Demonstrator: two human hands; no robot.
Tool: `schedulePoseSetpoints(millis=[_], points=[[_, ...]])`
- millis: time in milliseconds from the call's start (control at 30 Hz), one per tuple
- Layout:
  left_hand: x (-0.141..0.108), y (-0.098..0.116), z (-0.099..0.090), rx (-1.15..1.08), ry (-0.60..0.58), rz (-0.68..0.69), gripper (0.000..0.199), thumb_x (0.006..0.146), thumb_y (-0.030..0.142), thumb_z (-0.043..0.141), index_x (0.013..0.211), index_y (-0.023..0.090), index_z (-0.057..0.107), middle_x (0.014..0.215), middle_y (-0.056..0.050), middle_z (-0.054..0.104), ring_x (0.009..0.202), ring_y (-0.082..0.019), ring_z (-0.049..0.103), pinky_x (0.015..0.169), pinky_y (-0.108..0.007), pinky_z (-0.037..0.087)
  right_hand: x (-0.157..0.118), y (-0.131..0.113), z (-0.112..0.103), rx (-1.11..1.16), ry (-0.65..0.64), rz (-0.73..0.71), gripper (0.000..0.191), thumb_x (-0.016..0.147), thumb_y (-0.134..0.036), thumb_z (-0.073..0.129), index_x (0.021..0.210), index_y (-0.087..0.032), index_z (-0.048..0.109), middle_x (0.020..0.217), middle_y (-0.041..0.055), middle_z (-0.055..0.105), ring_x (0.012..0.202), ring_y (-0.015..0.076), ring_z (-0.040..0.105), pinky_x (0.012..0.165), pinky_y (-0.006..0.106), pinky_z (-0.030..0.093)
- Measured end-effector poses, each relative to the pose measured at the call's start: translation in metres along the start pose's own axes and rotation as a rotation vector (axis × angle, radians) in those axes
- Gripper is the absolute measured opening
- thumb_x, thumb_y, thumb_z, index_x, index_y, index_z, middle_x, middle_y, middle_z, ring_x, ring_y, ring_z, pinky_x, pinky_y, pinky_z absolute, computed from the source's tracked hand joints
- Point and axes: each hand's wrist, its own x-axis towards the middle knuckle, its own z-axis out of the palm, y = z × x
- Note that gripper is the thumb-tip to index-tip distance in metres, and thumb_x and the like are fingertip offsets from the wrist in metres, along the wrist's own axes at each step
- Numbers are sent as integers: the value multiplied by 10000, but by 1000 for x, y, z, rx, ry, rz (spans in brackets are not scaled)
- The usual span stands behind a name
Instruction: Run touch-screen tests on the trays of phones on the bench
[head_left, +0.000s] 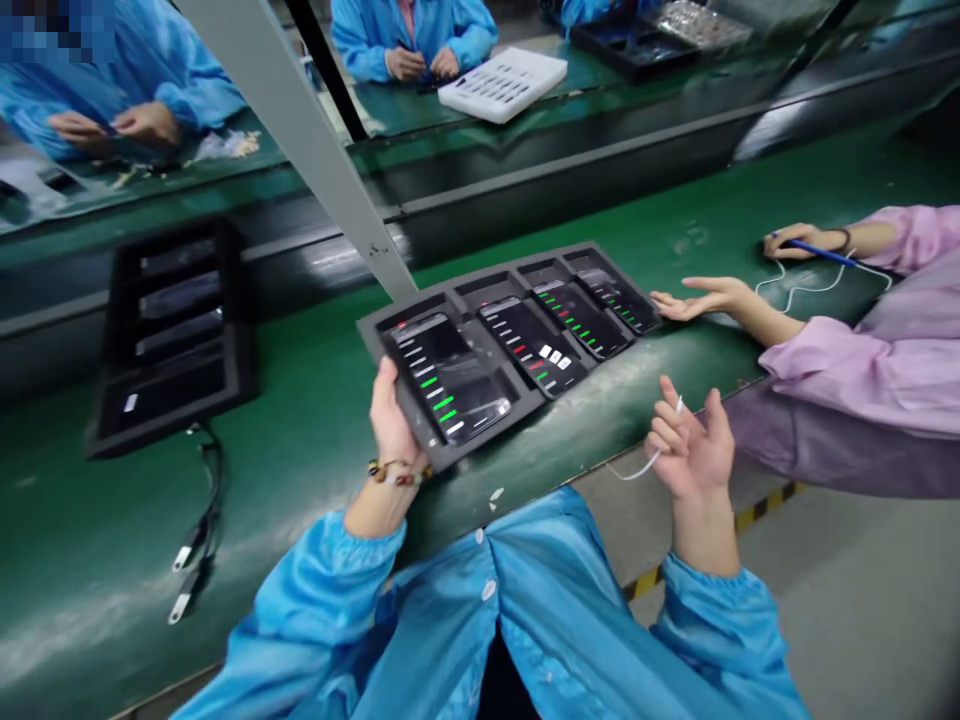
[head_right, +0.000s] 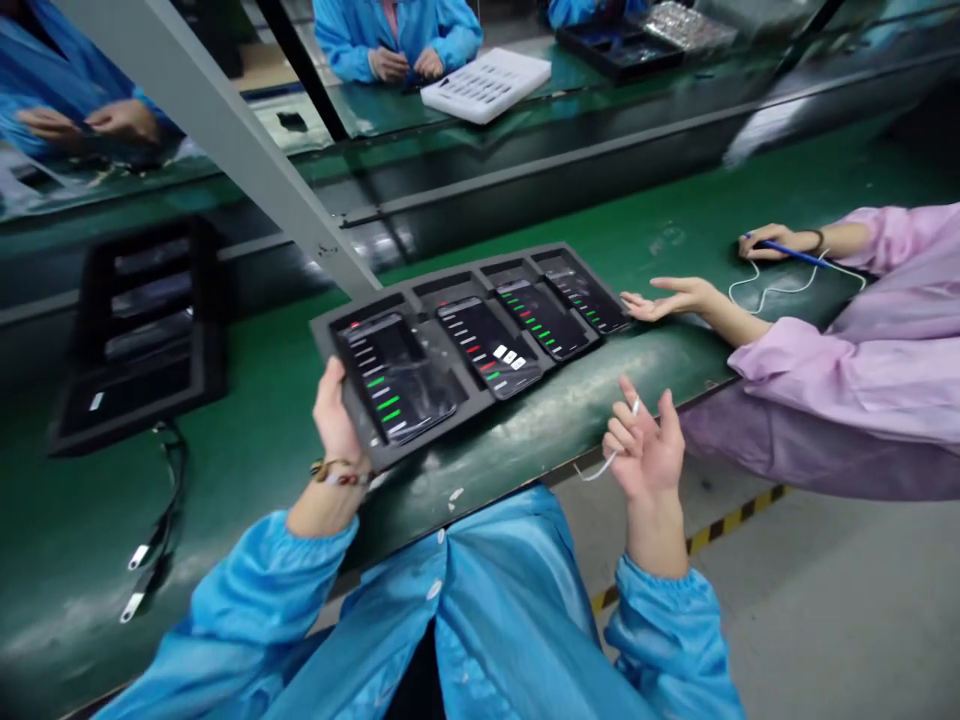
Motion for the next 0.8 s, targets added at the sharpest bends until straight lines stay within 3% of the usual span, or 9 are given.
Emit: schedulePoseSetpoints(millis=[67,167,300,400,533,600,667,733,800], points=[[16,-7,27,-163,-48,-1,559,958,687,655,1279,244,767,1186,-66,855,1230,-314,800,1072,-460,677,-8,6,-10,26,14,13,502,1009,-706,621,1156,-248,766,646,-120,247,524,86,6,410,212,173],[39,-18,59,-240,-117,-25,530,1002,665,653,1269,224,770,1200,-71,852,1330,-267,750,1161,-400,590,-15,16,-18,5,-2,43,500,1004,-702,622,1039,-225,768,665,-107,264,502,69,63,403,192,217],[67,-38,106,-215,-181,-138,572,1082,680,508,1249,206,782,1257,-89,838,1476,-198,639,1234,-360,464,-21,38,-8,-124,-30,107,440,911,-610,778,1037,-190,812,718,-51,431,524,54,289,453,193,348],[87,-51,144,-226,-322,-189,567,1095,636,514,1418,209,700,1496,-123,732,1500,-236,623,1271,-419,461,-22,51,-1,-318,-6,80,418,844,-531,898,1074,-185,850,794,7,575,608,77,427,512,218,405],[102,-64,177,-186,-443,-265,678,1092,660,523,1544,165,624,1601,-195,636,1566,-338,553,1339,-549,372,-19,46,-8,-664,53,-128,413,888,-592,867,1077,-224,870,966,68,740,826,158,612,708,293,538],[99,-68,176,-99,-504,-306,757,1075,724,522,1604,186,580,1669,-196,570,1630,-359,465,1363,-562,310,-23,37,-6,-885,-15,-210,362,946,-581,814,1054,-241,877,1068,82,778,966,198,672,848,337,568],[86,-63,158,0,-558,-287,763,1072,729,535,1647,227,544,1750,-159,478,1686,-353,367,1374,-535,274,-31,32,7,-1029,-206,-208,303,999,-533,770,1053,-258,884,1079,82,787,1025,220,701,928,363,568],[61,-47,122,109,-628,-195,692,1077,655,590,1620,226,590,1777,-128,446,1698,-347,339,1381,-503,266,-45,37,28,-1067,-518,-98,253,1046,-470,723,1091,-278,881,1051,73,790,997,220,724,927,367,580],[26,-23,71,205,-816,-87,571,1046,556,696,1511,226,708,1695,-125,564,1609,-337,504,1367,-483,357,-60,55,50,-1031,-904,97,244,1094,-424,655,1141,-308,864,1076,53,800,998,212,750,925,360,600]])
